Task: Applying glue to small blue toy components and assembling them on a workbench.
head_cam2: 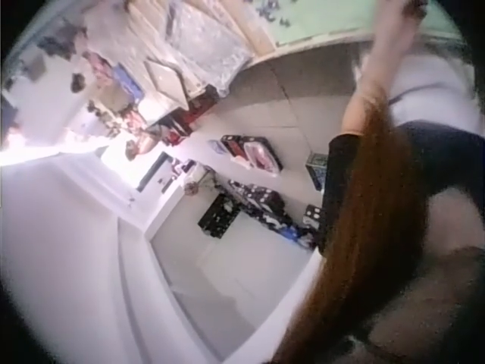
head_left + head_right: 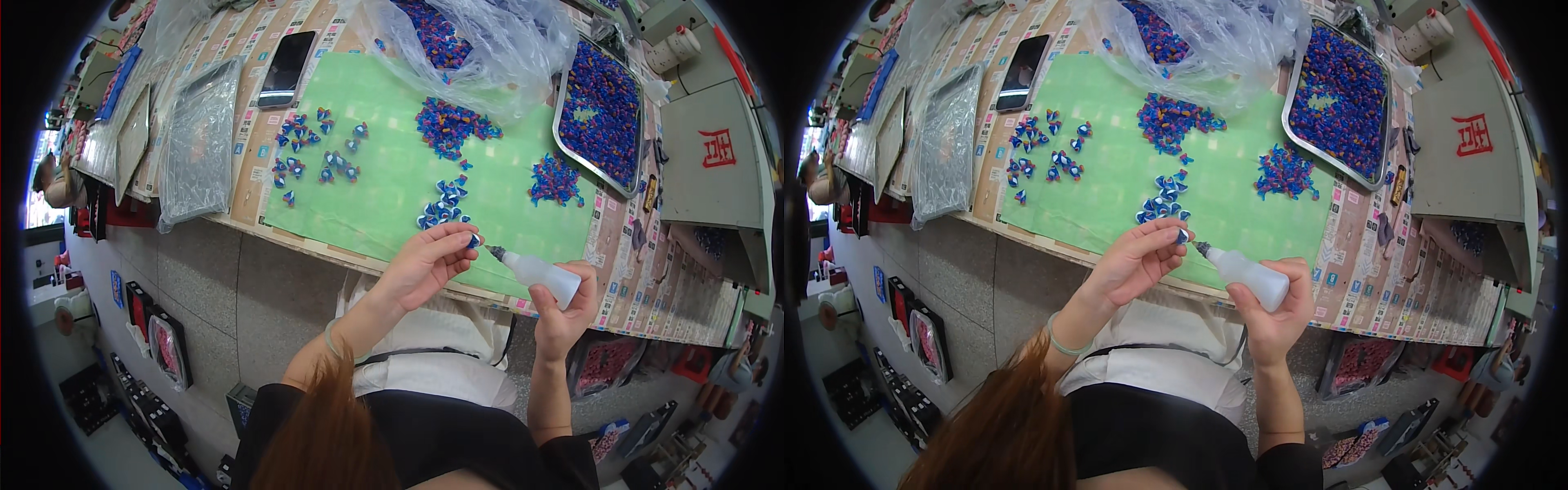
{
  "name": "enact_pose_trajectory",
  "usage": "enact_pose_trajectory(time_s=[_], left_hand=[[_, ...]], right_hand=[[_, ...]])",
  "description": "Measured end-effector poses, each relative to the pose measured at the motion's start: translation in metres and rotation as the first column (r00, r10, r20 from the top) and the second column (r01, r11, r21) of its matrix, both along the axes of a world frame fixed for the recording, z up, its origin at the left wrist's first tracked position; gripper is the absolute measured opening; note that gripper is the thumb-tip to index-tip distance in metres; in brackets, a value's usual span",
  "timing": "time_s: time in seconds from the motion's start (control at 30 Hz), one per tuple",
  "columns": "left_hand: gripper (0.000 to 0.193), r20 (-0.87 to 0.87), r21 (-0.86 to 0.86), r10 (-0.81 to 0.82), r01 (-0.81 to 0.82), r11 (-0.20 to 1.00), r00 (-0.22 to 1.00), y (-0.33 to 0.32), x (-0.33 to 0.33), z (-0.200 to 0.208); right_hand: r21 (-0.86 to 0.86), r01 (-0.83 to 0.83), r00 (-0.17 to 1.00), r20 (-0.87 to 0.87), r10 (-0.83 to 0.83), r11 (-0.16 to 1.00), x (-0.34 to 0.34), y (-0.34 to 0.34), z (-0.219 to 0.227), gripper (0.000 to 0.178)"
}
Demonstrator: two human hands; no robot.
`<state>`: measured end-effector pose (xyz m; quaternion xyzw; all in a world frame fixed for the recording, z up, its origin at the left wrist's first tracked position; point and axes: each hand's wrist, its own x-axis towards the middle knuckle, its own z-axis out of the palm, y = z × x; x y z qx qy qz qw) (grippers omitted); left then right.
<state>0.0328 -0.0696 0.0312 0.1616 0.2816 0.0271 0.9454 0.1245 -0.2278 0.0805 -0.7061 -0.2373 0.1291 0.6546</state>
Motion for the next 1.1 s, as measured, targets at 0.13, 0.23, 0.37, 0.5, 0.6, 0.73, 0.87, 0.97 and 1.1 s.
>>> enact_pose_trajectory(time_s=[0.13,0.23,0.37,0.5,0.6,0.73,0.87,0.97,1.1], left_hand=[[0.016,-0.01,-0.001,0.001,-0.001,1.0,1.0,0.001,0.002,-0.002],[0.017,-0.011,0.014,0.011,-0.011,1.0,1.0,0.004,0.002,-0.004],[0.021,-0.003,0.044,0.014,-0.014,0.999,1.0,0.01,-0.001,-0.004],[0.022,-0.012,0.045,0.018,-0.018,0.999,1.0,0.01,0.0,-0.005],[0.021,0.002,0.032,0.021,-0.021,0.999,1.0,0.011,0.001,-0.009],[0.021,-0.017,0.041,0.021,-0.02,0.999,1.0,0.008,0.003,-0.006],[0.02,0.001,0.029,0.012,-0.012,0.999,1.0,0.006,0.003,-0.004],[0.019,0.0,0.031,0.017,-0.017,0.999,1.0,0.005,-0.001,-0.003],[0.019,-0.001,0.026,0.026,-0.026,0.999,1.0,0.007,-0.004,-0.008]], right_hand=[[0.147,0.119,0.988,-0.116,-0.102,0.982,0.012,-0.013,-0.007,0.026],[0.202,0.292,0.942,-0.228,-0.245,0.935,0.038,-0.027,-0.014,0.024],[0.026,0.468,0.881,-0.088,-0.464,0.883,0.086,-0.063,-0.052,0.028],[-0.004,0.551,0.835,0.01,-0.551,0.835,0.104,-0.082,-0.077,0.034],[-0.11,0.71,0.679,0.365,-0.636,0.695,0.092,-0.071,-0.069,0.03],[-0.215,0.415,0.827,0.494,-0.268,0.884,0.073,-0.047,-0.058,0.016],[-0.408,0.099,0.923,0.378,0.069,0.908,0.073,0.02,-0.057,0.012],[-0.513,0.285,0.708,0.682,0.183,0.81,0.079,0.046,-0.06,0.009],[-0.554,0.316,0.64,0.724,0.257,0.77,0.086,0.052,-0.07,0.008]])
